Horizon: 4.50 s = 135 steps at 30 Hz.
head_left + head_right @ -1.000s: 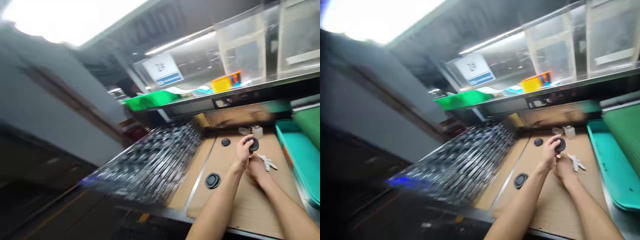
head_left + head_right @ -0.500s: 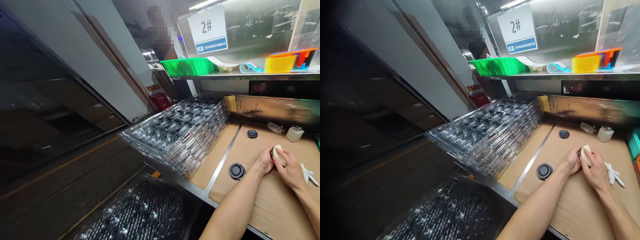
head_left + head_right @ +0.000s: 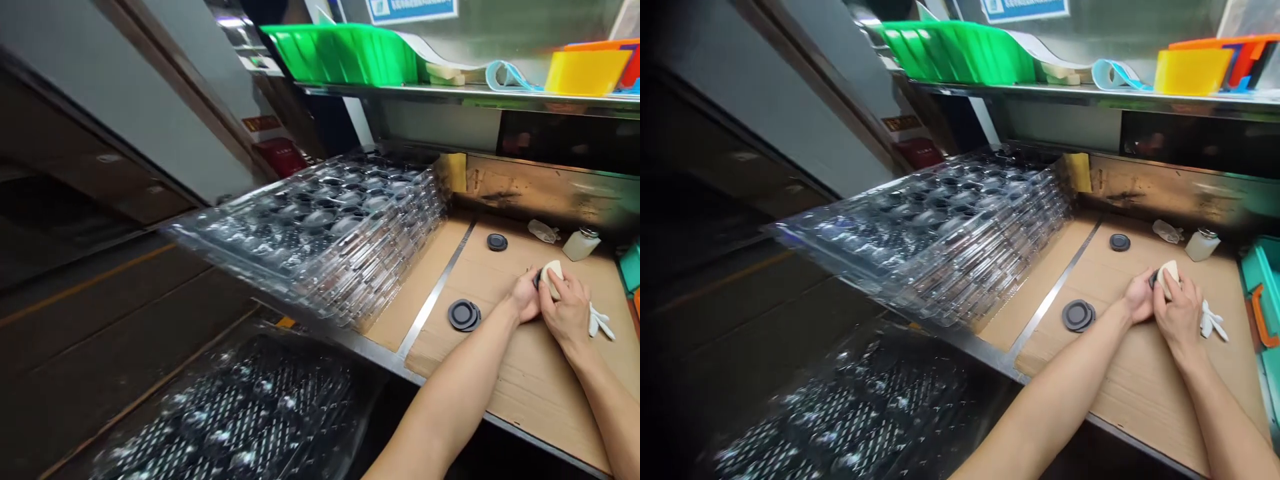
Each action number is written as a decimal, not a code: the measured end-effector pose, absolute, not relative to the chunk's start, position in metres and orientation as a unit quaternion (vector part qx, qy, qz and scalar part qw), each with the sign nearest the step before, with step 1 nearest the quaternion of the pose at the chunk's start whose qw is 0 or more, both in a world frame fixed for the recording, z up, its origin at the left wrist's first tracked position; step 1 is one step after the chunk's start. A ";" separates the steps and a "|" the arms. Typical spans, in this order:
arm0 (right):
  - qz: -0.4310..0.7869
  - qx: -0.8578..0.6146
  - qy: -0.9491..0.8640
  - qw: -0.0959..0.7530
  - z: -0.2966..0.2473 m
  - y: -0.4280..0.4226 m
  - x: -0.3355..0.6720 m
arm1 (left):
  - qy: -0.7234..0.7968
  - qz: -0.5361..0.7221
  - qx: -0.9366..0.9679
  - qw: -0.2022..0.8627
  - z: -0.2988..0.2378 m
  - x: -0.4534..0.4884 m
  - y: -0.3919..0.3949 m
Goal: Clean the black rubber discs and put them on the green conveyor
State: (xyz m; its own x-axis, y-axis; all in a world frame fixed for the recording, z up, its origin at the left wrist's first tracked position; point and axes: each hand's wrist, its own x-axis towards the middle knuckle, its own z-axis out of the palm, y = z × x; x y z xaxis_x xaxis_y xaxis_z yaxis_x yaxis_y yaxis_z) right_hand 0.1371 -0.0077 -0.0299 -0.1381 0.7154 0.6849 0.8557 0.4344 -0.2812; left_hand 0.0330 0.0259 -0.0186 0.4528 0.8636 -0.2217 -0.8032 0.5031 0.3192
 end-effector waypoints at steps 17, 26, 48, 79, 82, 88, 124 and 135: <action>-0.022 -0.562 -0.766 0.313 -0.018 -0.012 0.129 | 0.198 0.526 0.085 0.823 -0.025 0.028 0.026; -0.025 -0.540 -0.792 0.285 -0.020 -0.011 0.131 | 0.215 0.527 0.082 0.818 -0.027 0.029 0.027; 0.171 -0.573 -0.731 0.329 -0.015 -0.004 0.153 | 0.222 0.550 0.112 0.797 -0.027 0.037 0.026; 0.039 -0.648 -0.738 0.184 -0.006 -0.008 0.150 | 0.271 0.550 0.130 0.779 -0.029 0.033 0.023; 0.036 -0.609 -0.770 0.186 -0.007 -0.010 0.147 | 0.271 0.549 0.149 0.776 -0.032 0.037 0.021; 0.045 -0.690 -0.690 0.211 -0.005 -0.007 0.149 | 0.300 0.580 0.163 0.740 -0.036 0.042 0.018; -0.005 -0.642 -0.735 0.216 0.019 -0.008 0.194 | 0.281 0.658 0.121 0.688 -0.012 0.002 0.026; 0.051 -0.602 -0.757 0.249 0.008 0.000 0.193 | 0.267 0.575 0.061 0.771 -0.010 0.000 0.025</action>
